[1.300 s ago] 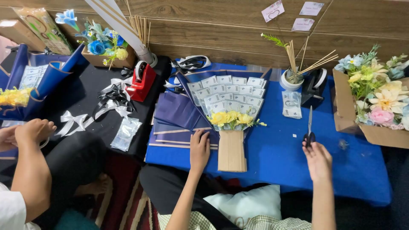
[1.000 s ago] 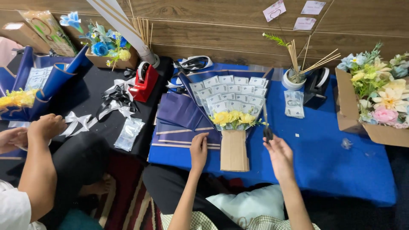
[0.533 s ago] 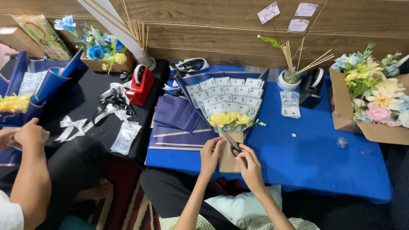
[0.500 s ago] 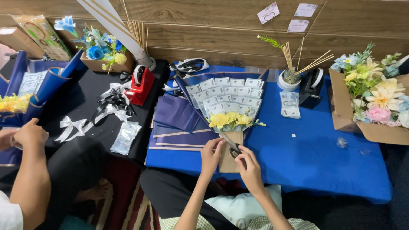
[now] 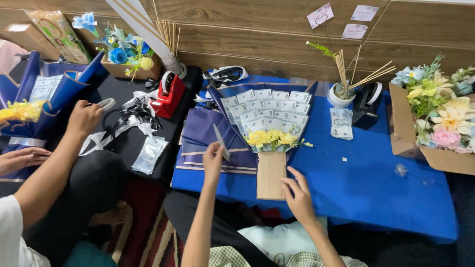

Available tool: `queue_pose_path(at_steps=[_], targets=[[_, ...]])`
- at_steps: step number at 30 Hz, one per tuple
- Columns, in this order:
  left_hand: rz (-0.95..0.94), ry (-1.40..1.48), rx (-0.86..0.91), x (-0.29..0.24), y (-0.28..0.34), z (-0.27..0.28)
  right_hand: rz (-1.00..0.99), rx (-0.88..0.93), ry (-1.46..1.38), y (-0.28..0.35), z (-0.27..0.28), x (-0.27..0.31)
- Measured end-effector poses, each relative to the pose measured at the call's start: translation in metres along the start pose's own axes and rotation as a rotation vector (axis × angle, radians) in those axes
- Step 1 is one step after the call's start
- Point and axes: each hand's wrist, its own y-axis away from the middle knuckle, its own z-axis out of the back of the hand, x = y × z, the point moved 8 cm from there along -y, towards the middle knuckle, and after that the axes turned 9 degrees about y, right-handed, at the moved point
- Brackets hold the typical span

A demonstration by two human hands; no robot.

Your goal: Assembling and wrapping a decorative bouquet made of yellow flowers and banknotes.

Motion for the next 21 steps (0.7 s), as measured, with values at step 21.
queue_pose_path(at_steps=[21], targets=[[-0.569,-0.939,-0.244,0.007,-0.083,0.066,-0.283,-0.074,0.026,0.009,0.011,-0.106]])
